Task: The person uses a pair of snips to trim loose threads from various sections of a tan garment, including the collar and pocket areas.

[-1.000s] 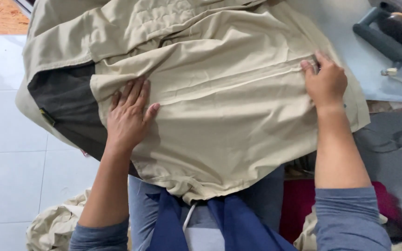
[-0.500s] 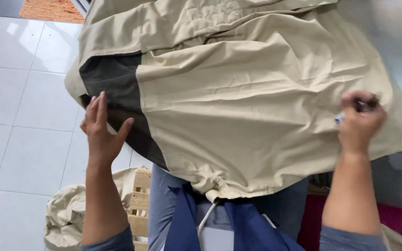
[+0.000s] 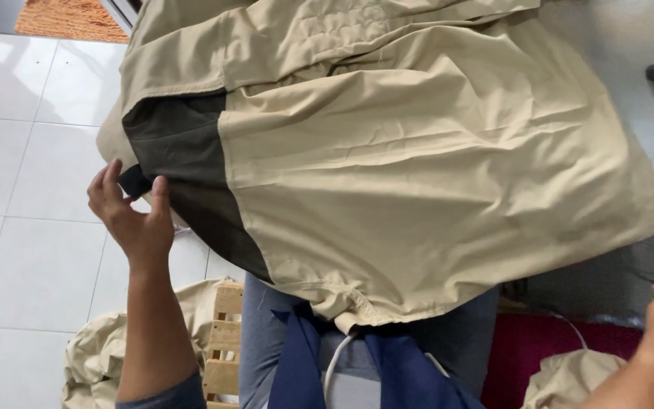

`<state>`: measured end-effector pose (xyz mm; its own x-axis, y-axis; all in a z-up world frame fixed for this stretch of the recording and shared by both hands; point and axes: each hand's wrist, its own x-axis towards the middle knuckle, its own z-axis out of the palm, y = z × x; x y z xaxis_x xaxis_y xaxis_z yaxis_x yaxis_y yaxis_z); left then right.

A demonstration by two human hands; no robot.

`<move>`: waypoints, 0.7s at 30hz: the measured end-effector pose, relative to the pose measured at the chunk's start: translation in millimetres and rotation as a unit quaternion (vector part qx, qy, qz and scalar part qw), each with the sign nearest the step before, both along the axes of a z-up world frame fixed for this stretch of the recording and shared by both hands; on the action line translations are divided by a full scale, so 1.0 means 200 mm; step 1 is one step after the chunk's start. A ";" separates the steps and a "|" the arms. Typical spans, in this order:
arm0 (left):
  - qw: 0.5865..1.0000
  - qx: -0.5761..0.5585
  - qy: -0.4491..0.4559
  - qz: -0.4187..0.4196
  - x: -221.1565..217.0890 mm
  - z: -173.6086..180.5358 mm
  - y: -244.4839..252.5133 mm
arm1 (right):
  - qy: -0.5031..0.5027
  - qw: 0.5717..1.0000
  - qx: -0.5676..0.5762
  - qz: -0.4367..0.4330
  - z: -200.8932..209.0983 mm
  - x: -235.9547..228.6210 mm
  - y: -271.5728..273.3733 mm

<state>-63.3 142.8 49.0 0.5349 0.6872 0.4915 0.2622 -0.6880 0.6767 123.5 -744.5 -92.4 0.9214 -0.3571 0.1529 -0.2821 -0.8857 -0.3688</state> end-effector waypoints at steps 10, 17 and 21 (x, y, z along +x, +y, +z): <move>0.985 -0.038 0.151 0.068 0.35 0.06 0.13 | -0.158 0.953 -0.050 0.253 0.77 1.04 1.39; 0.989 0.045 0.130 0.058 0.30 -0.16 0.26 | 0.007 0.968 -0.085 0.235 0.76 1.48 1.59; 0.979 0.122 0.159 0.039 0.26 -0.19 0.35 | -0.077 0.952 -0.196 0.224 0.72 1.49 1.37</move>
<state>-11.4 213.7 11.9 0.6375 0.6155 0.4635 0.4909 -0.7881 0.3713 422.1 -469.7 52.0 0.9240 0.1778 0.3385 0.1859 -0.9825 0.0087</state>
